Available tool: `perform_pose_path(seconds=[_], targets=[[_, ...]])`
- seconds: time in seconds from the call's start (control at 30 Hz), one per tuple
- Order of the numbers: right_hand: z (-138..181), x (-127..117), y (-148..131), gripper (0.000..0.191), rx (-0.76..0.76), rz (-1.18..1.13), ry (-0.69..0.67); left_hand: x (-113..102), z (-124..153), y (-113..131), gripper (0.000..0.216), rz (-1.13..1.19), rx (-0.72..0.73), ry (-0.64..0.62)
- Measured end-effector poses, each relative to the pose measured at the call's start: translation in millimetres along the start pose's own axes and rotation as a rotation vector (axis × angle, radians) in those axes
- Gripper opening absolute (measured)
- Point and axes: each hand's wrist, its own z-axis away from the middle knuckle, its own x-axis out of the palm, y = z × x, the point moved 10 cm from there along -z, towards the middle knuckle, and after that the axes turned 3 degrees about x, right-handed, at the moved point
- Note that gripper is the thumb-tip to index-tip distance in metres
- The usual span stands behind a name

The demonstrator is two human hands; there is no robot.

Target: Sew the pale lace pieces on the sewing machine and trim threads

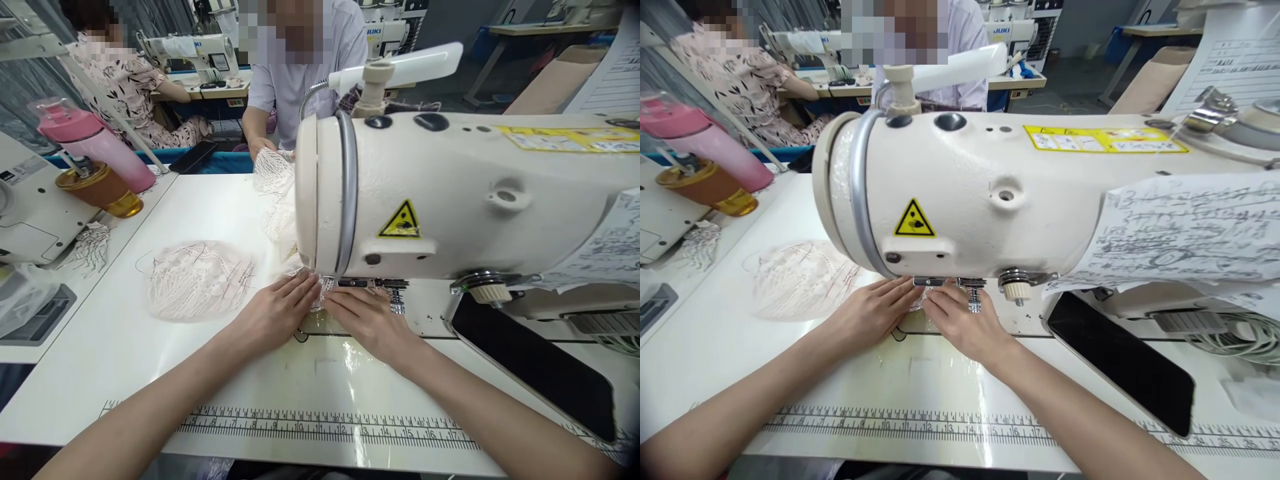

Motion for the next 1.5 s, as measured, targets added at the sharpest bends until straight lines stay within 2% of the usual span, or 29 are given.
perform_pose_path(seconds=[0.2, 0.4, 0.53, 0.67, 0.77, 0.9, 1.07, 1.2, 1.33, 1.5], targets=[[-0.5, 1.2, 2.0, 0.031, 0.006, 0.006, -0.015, 1.1, -1.6, 4.2, 0.038, -0.069, 0.000, 0.000], [-0.2, 6.6, 10.0, 0.037, 0.071, -0.060, -0.100, 7.0, -3.2, 7.2, 0.037, -0.140, -0.043, -0.041], [-0.6, 1.3, 13.6, 0.042, 0.056, -0.053, -0.068, 5.1, -3.9, 10.2, 0.035, -0.154, -0.074, -0.011], [-2.0, -1.1, 21.6, 0.032, 0.065, -0.123, -0.051, 2.8, -4.9, 12.8, 0.038, -0.181, -0.086, -0.012], [-0.5, 3.4, 35.7, 0.018, 0.184, -0.217, -0.059, 0.4, -7.0, 15.1, 0.038, -0.217, -0.080, -0.007], [5.7, 18.1, 55.1, 0.019, 0.423, -0.422, -0.117, 1.2, -9.8, 14.0, 0.035, -0.245, -0.110, -0.024], [4.5, 23.9, 61.5, 0.019, 0.525, -0.600, -0.141, 1.7, -11.2, 11.9, 0.036, -0.187, -0.130, -0.020], [4.2, 24.1, 65.2, 0.017, 0.551, -0.585, -0.120, 2.4, -11.9, 8.1, 0.036, -0.174, -0.152, -0.023], [5.8, 27.3, 66.4, 0.019, 0.559, -0.477, -0.124, 6.0, -13.1, 4.6, 0.037, -0.151, -0.174, -0.052], [0.3, 25.0, 58.6, 0.026, 0.448, -0.354, -0.150, 7.0, -13.3, 4.7, 0.038, -0.150, -0.176, -0.057]])
